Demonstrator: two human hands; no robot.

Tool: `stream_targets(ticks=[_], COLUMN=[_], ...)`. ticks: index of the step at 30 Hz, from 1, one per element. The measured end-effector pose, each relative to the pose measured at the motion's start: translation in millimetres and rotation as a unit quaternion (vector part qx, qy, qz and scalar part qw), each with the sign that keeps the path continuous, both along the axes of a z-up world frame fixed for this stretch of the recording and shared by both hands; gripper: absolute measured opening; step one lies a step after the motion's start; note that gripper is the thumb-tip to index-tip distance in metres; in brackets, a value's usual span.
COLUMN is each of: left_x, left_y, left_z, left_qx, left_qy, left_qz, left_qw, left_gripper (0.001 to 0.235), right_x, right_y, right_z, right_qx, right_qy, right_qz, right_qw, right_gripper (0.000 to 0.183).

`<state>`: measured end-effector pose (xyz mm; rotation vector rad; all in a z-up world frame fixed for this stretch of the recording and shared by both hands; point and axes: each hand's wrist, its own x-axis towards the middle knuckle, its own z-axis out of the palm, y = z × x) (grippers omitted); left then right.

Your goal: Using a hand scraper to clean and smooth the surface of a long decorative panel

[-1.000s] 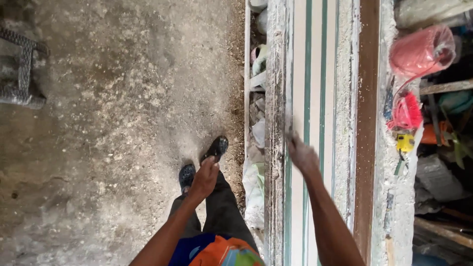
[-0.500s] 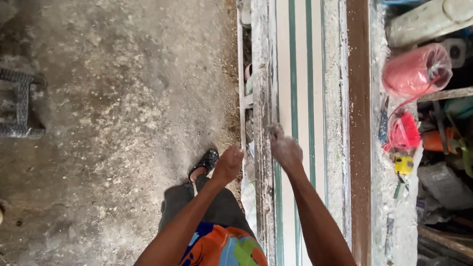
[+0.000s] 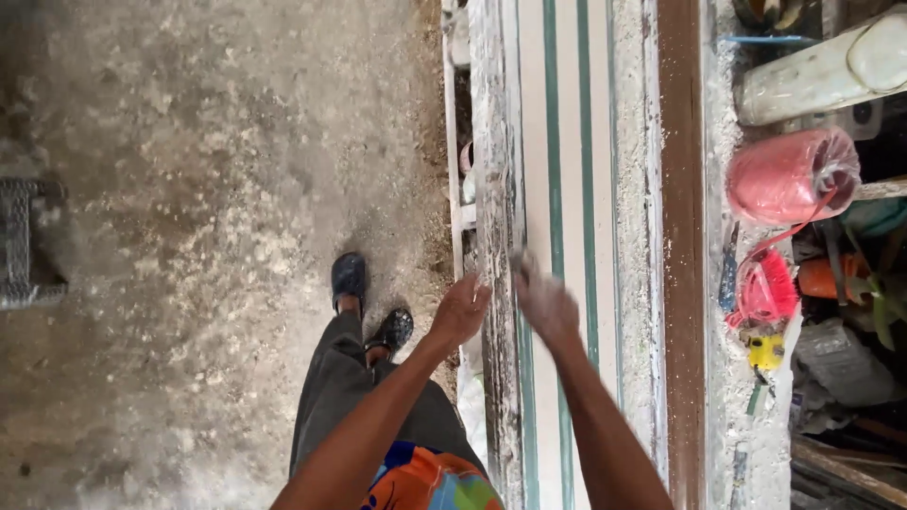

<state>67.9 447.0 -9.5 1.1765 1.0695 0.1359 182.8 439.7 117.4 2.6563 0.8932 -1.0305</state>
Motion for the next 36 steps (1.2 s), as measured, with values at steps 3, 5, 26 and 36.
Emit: stream_targets(ticks=[3,5,26,36], left_x=[10.5,12.4,0.7,-6.3], left_y=[25.1,46.3,149.2,189.8], left_z=[-18.7,-23.5,-27.3,-5.5], left_qx=[0.001,0.001,0.003,0.031], left_qy=[-0.034,-0.05,0.01,-0.017], left_qz=[0.013,0.033,-0.022,-0.019], left_qw=[0.999,0.998,1.0,0.999], left_gripper=[0.073,0.077,0.073,0.072], right_x=[-6.5,-9.9,-5.6,-1.4], right_y=[-95.4,-137.7,111.1,43.6], right_z=[-28.6,-31.9,-0.7,-26.3], right_qx=[-0.003,-0.022,-0.029,-0.161], right_qy=[-0.01,-0.045,-0.03,-0.041], right_qz=[0.015,0.078,0.019,0.024], right_qw=[1.0,0.996,0.999,0.986], right_gripper=[0.043,0.058,0.074,0.056])
